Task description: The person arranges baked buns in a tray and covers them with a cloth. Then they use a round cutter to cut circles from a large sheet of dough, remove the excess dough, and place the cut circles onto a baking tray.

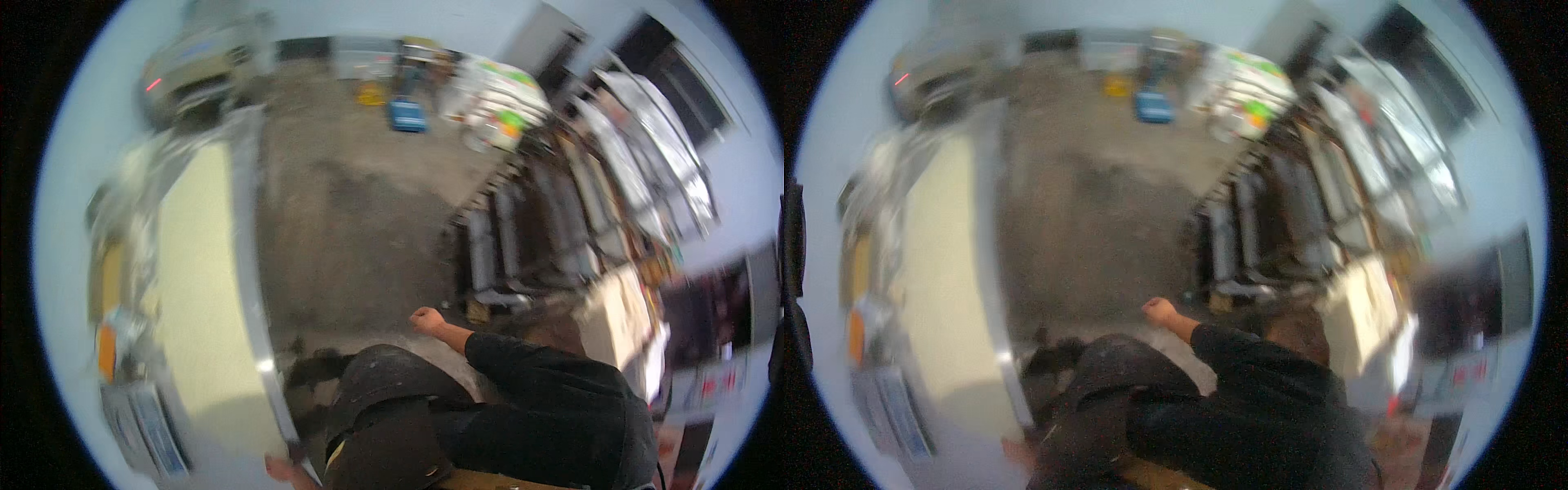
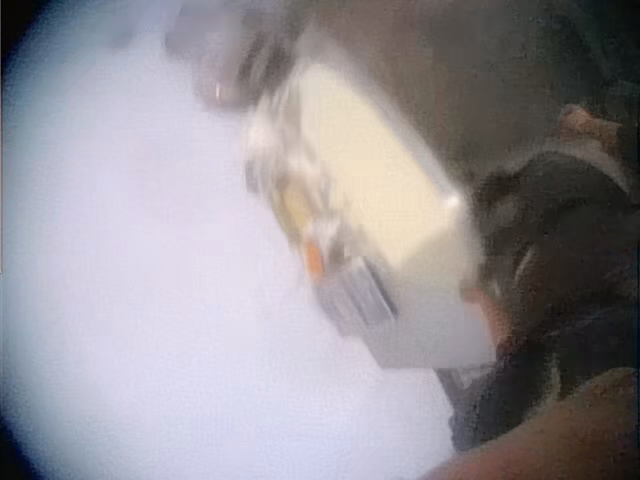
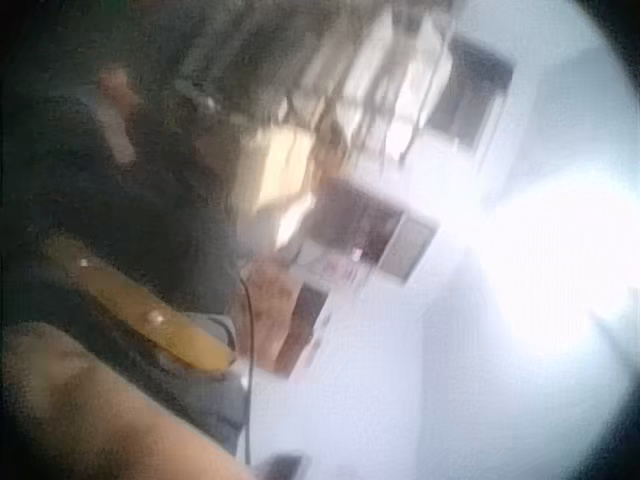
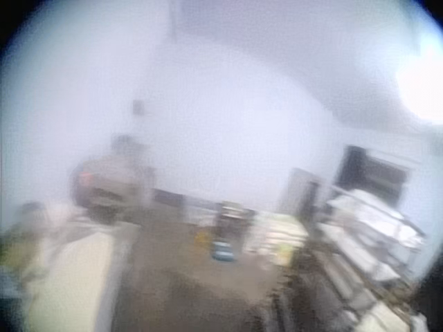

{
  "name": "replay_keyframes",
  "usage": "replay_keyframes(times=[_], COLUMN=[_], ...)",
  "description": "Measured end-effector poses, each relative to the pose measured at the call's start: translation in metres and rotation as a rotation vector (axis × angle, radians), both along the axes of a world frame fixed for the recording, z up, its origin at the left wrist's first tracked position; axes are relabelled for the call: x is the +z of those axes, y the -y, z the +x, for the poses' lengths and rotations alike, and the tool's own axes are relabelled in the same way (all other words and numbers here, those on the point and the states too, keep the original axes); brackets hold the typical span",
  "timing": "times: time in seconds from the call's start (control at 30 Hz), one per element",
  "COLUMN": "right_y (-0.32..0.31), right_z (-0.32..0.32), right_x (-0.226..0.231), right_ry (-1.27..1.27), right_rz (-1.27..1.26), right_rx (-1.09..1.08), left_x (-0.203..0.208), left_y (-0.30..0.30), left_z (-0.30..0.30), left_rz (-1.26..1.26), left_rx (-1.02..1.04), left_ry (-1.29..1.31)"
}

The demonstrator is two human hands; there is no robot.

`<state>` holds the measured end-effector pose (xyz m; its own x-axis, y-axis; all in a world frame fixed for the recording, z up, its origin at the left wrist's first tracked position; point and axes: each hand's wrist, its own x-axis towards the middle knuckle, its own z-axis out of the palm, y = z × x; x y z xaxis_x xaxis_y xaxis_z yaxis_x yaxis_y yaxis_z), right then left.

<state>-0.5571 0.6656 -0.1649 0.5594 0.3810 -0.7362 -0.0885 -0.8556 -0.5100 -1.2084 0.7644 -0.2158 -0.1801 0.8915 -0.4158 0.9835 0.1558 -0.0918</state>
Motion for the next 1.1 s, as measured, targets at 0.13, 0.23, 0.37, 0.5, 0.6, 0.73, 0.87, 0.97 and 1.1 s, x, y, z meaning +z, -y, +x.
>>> replay_keyframes(times=[0.13, 0.23, 0.37, 0.5, 0.6, 0.73, 0.87, 0.97, 1.1], right_y=[0.252, 0.356, 0.496, 0.488, 0.440, 0.434, 0.413, 0.429, 0.476], right_z=[0.047, 0.002, 0.033, 0.165, 0.278, 0.370, 0.369, 0.364, 0.386], right_x=[-0.005, -0.001, 0.024, 0.093, 0.200, 0.286, 0.275, 0.269, 0.275], right_ry=[-0.036, -0.151, -0.147, 0.179, 0.361, 0.241, 0.136, -0.012, -0.042], right_rz=[-0.056, 0.183, 0.410, 1.012, 1.352, 1.510, 1.400, 1.458, 1.483], right_rx=[-0.732, -1.243, -1.474, -1.484, -1.336, -1.432, -1.455, -1.395, -1.255], left_x=[0.022, 0.044, 0.047, 0.070, 0.098, 0.099, 0.095, 0.098, 0.086], left_y=[0.003, -0.010, 0.025, 0.052, 0.086, 0.180, 0.294, 0.356, 0.352], left_z=[0.017, -0.013, -0.010, -0.012, -0.023, 0.004, 0.017, 0.033, 0.064], left_rz=[0.127, 0.183, 0.152, 0.155, 0.171, 0.072, -0.170, -0.629, -1.152], left_rx=[-0.145, -0.216, -0.293, -0.339, -0.321, -0.178, -0.011, 0.179, 1.235], left_ry=[0.081, 0.044, 0.081, 0.087, 0.073, -0.005, -0.110, -0.097, 1.033])
